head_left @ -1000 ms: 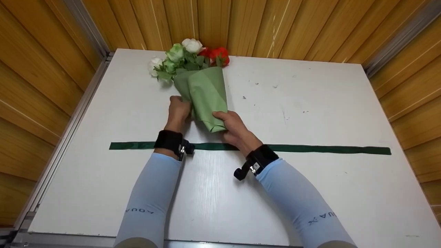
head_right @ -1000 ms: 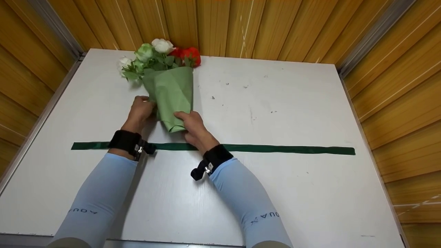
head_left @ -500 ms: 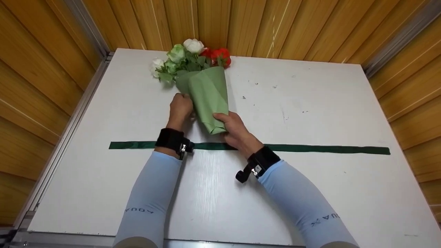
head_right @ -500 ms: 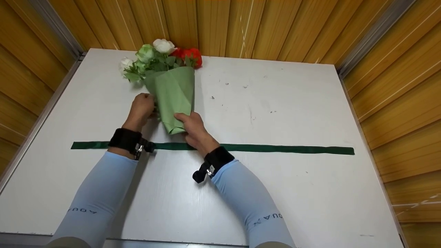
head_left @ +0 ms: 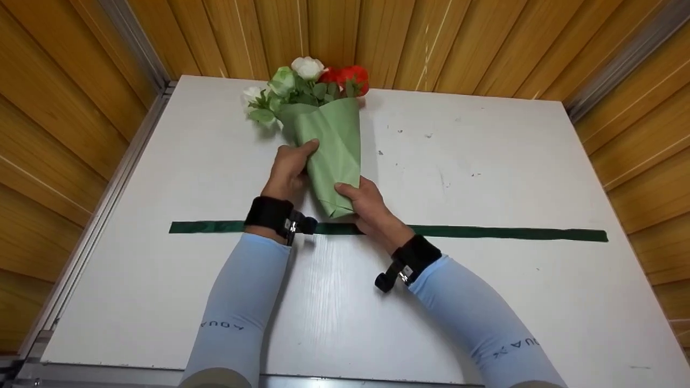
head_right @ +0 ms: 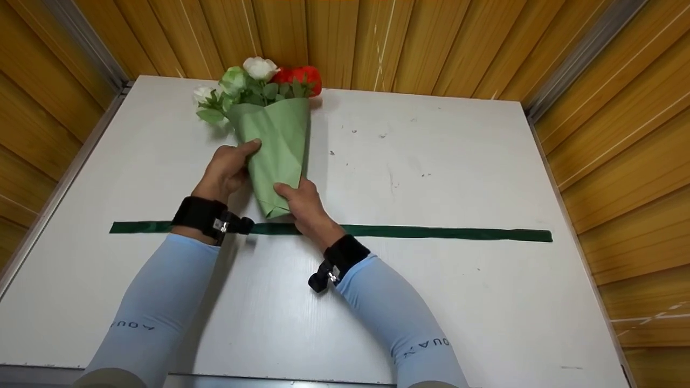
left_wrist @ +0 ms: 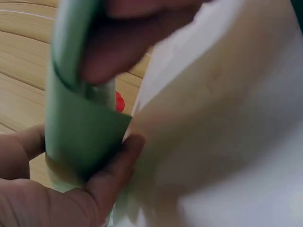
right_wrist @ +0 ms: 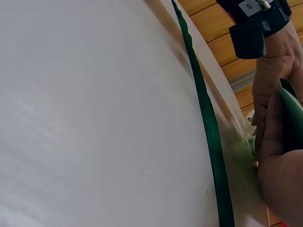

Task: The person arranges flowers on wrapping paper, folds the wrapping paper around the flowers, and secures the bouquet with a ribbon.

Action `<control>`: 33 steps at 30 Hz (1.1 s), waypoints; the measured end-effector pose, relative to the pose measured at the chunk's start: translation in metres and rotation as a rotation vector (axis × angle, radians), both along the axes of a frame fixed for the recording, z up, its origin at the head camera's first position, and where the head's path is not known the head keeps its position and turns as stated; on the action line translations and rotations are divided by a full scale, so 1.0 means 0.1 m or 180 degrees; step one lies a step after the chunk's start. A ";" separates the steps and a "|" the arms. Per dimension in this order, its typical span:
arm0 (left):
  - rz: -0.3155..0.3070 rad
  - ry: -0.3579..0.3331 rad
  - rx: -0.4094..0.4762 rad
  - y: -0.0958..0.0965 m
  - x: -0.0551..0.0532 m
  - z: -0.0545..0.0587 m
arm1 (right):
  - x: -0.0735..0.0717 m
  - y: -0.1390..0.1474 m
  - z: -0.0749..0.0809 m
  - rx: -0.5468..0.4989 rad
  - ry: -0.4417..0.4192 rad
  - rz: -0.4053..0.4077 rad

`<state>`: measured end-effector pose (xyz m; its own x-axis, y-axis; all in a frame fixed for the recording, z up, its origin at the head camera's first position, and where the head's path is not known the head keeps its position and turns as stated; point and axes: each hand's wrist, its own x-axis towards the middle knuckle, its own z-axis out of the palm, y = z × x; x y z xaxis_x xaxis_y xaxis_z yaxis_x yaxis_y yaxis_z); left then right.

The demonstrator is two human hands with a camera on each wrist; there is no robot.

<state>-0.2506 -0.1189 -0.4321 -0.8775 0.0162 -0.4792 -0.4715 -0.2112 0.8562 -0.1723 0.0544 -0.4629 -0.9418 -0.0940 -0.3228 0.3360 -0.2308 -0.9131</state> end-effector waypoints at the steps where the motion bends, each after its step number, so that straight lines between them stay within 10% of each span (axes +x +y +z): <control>1: 0.0025 0.0014 -0.0016 0.01 -0.01 0.01 | 0.00 0.00 0.00 0.0025 0.0003 -0.0007; 8: -0.0082 0.0133 -0.0684 -0.05 -0.07 0.00 | 0.01 0.02 0.03 -0.0151 -0.0028 -0.0163; 22: 0.0699 -0.0108 0.0332 -0.07 -0.07 -0.13 | 0.14 -0.01 0.09 -0.0261 0.0098 -0.0117; 33: 0.0173 0.0093 -0.0479 -0.02 -0.02 -0.08 | 0.22 -0.05 0.10 -0.0222 0.0394 -0.0072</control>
<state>-0.2523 -0.1207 -0.4401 -0.8888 -0.1018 -0.4468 -0.4372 -0.1039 0.8933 -0.1507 0.0493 -0.4527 -0.9761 -0.0906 -0.1973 0.2157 -0.3012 -0.9288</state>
